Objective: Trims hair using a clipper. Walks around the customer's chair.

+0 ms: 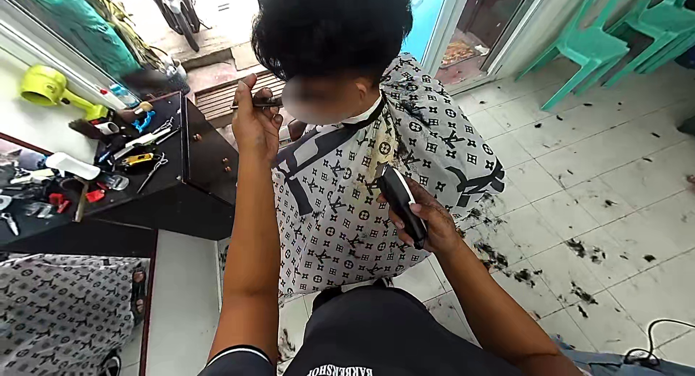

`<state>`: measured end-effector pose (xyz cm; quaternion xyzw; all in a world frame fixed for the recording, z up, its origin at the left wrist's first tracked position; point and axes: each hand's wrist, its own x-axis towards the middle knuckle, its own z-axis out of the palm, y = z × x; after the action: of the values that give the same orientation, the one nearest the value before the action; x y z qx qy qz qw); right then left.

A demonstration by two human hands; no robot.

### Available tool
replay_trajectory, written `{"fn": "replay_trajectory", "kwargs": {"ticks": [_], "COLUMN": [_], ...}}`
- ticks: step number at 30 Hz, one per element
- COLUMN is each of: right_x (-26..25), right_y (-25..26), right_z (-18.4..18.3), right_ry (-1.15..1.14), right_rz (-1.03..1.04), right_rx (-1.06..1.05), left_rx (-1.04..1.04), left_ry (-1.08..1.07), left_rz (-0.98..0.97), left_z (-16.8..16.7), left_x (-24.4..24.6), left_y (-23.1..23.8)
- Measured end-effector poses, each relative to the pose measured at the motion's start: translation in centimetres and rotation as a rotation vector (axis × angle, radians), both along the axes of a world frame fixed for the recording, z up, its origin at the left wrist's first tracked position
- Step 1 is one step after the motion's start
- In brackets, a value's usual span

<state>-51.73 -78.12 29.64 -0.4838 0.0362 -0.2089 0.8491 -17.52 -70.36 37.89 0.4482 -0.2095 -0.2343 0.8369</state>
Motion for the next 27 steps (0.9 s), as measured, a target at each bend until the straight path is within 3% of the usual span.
{"fn": "replay_trajectory", "kwargs": {"ticks": [5, 12, 17, 20, 27], "right_x": [1.6, 6.3, 10.8, 13.3, 17.3], "right_y": [0.0, 0.5, -0.2, -1.0, -1.5], "right_z": [0.6, 3.3, 4.7, 5.5, 7.4], "right_ry": [-0.060, 0.207, 0.169, 0.168, 0.171], "right_rz": [-0.035, -0.147, -0.375, -0.372, -0.258], "right_rx": [0.055, -0.350, -0.632, -0.590, -0.264], "left_rx": [-0.006, -0.022, -0.064, -0.072, -0.090], "left_ry": [0.046, -0.035, 0.032, 0.077, 0.104], "left_rz": [-0.082, -0.193, -0.186, -0.171, -0.179], "left_z": [-1.1, 1.7, 3.7, 4.1, 4.2], "left_x": [2.0, 3.7, 3.1, 2.8, 2.6], "left_y": [0.3, -0.6, -0.9, -0.9, -0.7]}}
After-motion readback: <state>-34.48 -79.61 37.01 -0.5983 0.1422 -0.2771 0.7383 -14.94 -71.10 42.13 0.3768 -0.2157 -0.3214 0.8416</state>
